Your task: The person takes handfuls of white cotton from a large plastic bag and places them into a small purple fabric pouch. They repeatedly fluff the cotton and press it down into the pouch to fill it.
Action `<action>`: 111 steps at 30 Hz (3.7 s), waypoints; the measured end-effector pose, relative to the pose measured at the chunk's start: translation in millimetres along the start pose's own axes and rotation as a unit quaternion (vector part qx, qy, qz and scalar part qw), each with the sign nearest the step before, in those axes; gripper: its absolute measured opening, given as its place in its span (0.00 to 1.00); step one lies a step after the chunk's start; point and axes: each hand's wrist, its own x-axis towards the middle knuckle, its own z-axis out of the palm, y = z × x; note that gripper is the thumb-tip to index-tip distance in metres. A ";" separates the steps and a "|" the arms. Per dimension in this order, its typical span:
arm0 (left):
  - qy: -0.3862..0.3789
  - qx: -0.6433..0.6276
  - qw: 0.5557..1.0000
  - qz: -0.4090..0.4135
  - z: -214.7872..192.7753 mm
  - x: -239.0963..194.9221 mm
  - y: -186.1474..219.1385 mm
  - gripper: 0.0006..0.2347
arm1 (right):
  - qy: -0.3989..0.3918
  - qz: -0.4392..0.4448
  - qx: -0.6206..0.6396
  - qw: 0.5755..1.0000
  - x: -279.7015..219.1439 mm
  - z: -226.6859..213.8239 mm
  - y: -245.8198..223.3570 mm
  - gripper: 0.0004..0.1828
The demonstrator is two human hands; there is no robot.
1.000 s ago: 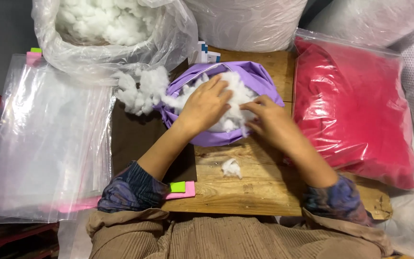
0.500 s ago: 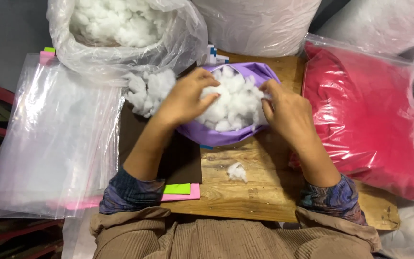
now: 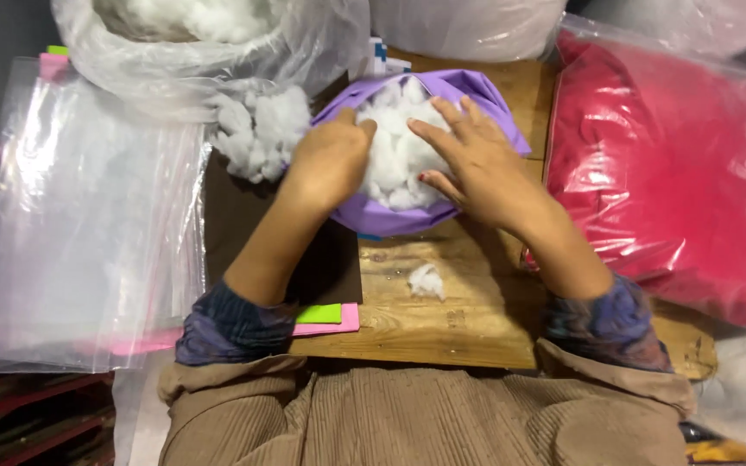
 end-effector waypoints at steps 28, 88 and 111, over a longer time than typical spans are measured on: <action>0.038 -0.002 0.992 -0.117 -112.4 -56.3 -47.6 0.22 | 0.115 -0.019 0.042 0.992 20.8 16.2 -11.8 0.18; 0.100 -0.769 0.629 -0.055 -35.8 9.0 15.2 0.12 | 0.185 0.020 0.475 0.860 21.8 -46.6 7.1 0.23; 0.134 -0.763 0.628 -0.074 -62.6 0.6 24.4 0.18 | 0.218 0.083 0.344 0.909 21.3 -44.1 1.5 0.27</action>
